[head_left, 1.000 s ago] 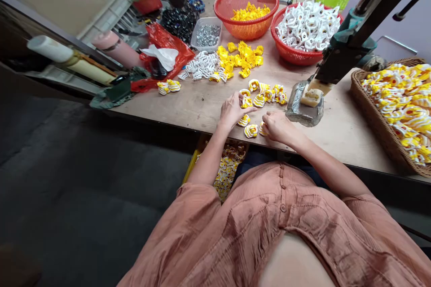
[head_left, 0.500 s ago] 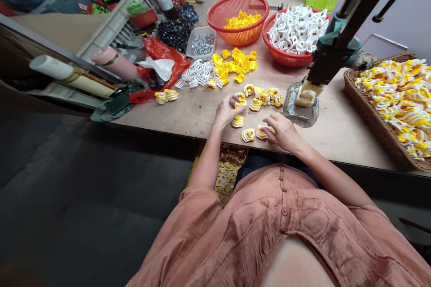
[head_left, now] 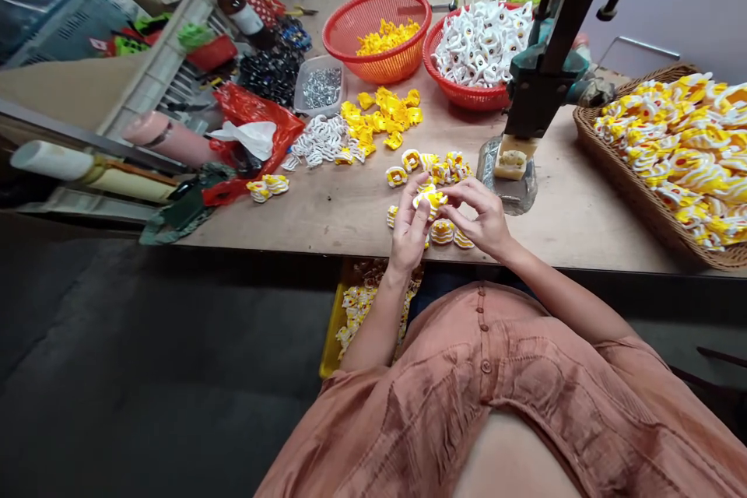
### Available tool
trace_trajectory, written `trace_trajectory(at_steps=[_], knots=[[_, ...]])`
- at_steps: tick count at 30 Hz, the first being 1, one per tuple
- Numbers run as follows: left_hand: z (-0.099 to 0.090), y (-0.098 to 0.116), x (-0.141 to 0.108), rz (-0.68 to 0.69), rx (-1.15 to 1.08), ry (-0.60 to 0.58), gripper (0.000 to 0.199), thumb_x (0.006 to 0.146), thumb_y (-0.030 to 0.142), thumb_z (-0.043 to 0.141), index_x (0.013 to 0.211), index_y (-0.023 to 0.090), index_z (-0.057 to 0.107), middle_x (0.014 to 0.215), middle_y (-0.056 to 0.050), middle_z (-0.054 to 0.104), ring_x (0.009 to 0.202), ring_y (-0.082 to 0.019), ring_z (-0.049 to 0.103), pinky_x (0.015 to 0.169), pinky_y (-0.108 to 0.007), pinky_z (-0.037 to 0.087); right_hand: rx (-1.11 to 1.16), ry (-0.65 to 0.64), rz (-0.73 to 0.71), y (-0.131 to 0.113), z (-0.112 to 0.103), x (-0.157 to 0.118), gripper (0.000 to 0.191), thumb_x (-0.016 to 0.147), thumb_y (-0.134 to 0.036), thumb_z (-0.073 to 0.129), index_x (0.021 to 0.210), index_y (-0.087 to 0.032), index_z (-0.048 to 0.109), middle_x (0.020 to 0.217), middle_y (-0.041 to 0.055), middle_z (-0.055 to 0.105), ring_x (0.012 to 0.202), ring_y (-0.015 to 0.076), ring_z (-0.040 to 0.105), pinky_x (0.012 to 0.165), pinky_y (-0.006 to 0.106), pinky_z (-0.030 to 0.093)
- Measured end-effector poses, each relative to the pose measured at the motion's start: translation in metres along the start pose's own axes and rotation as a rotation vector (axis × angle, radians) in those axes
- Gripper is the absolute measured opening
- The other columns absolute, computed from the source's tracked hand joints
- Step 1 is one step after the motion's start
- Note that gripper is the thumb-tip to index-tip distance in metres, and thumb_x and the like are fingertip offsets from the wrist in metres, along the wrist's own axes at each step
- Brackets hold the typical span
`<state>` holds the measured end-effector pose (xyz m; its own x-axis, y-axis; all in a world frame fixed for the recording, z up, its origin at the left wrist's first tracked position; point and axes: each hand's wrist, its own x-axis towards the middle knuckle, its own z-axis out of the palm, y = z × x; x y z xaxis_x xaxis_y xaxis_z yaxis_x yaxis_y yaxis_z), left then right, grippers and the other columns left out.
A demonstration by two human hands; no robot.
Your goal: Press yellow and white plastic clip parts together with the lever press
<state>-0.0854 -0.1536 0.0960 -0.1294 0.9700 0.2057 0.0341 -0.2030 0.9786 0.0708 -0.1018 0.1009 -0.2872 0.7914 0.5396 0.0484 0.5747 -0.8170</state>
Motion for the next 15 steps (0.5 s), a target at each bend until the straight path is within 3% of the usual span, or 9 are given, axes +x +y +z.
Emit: trace_trajectory(at_steps=[4, 9, 15], knots=[[0.009, -0.001, -0.007, -0.002, 0.089, 0.091, 0.052, 0.111, 0.065, 0.041, 0.149, 0.033, 0.056, 0.139, -0.009, 0.068, 0.131, -0.024, 0.071, 0.109, -0.039, 0.062, -0.089, 0.012, -0.052, -0.011, -0.009, -0.005, 0.015, 0.103, -0.034, 0.070, 0.112, -0.023, 0.075, 0.093, 0.0041, 0.073, 0.086, 0.0175, 0.067, 0.084, 0.036, 0.058], [0.016, -0.001, -0.013, 0.042, 0.214, 0.108, 0.054, 0.111, 0.069, 0.035, 0.150, 0.034, 0.053, 0.136, -0.008, 0.066, 0.125, -0.024, 0.071, 0.105, -0.038, 0.063, -0.060, 0.058, -0.073, -0.017, -0.010, -0.007, 0.009, 0.103, -0.030, 0.068, 0.103, -0.024, 0.074, 0.089, 0.0035, 0.071, 0.083, 0.0174, 0.065, 0.079, 0.035, 0.056], [0.021, -0.005, -0.015, -0.020, 0.138, 0.170, 0.045, 0.112, 0.064, 0.040, 0.140, 0.032, 0.055, 0.124, -0.007, 0.066, 0.113, -0.022, 0.072, 0.100, -0.037, 0.063, 0.003, 0.057, 0.089, -0.019, -0.004, -0.010, 0.012, 0.099, -0.033, 0.067, 0.095, -0.022, 0.067, 0.089, 0.0032, 0.067, 0.082, 0.0165, 0.063, 0.074, 0.032, 0.055]])
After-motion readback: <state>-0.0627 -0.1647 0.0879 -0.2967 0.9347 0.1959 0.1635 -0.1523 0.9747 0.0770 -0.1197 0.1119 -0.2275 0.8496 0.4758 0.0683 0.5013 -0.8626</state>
